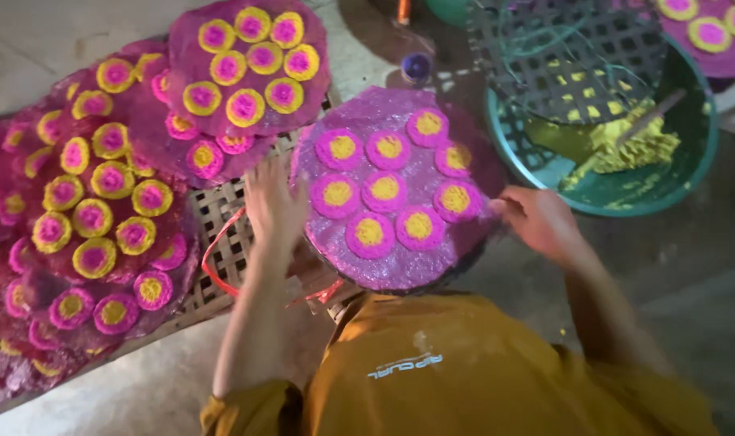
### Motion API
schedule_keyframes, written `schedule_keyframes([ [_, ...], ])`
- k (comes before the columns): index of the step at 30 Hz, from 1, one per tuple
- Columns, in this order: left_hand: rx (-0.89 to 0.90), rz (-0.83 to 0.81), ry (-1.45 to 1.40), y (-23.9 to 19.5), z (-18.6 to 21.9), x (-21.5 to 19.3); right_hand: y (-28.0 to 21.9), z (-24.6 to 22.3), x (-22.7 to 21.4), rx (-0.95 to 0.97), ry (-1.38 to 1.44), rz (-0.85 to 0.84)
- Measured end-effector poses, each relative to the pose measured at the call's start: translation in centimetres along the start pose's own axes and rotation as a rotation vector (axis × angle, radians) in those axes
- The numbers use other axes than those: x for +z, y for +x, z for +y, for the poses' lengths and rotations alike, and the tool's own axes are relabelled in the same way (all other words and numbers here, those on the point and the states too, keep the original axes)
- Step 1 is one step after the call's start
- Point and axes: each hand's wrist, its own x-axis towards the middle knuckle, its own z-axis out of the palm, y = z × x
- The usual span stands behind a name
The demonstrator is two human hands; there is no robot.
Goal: The person assembles pink and yellow circular decorative items on a woven tray. They place the circles, cover them with a mesh lid, and then use a metal tool to press yellow paste into circular molds on a pink base.
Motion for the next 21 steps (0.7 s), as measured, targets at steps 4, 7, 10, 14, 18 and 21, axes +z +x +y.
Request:
schedule_keyframes([
  [4, -0.135, -0.223, 0.002, 6.5, -4.0, 4.0, -0.5, 2.7, 5.4, -0.098, 0.049, 0.434],
  [7, -0.225, -0.336, -0.105, 8.9, -4.9, 6.6, 0.3, 2.7, 8.4, -0.018, 0.062, 0.562],
  [10, -0.122, -0.199, -0.068, 8.8, -5.1, 8.1, 1.8, 1.5, 9.5, 0.066, 0.069, 0.591],
  [14, -0.004, -0.109, -0.125, 9.0, -3.1, 8.9, 2.0, 0.7, 10.1, -0.012, 0.146, 0.679],
  [18, -0.062, -0.158, -0.233, 9.2, -1.1, 6.9, 3.9, -2.2, 8.9, -0.271, 0.432, 0.840],
  [21, 0.057, 0.050, -0.488, 9.1, -1.4, 4.1, 5.3, -5.7, 6.5, -0.472, 0.492, 0.872],
])
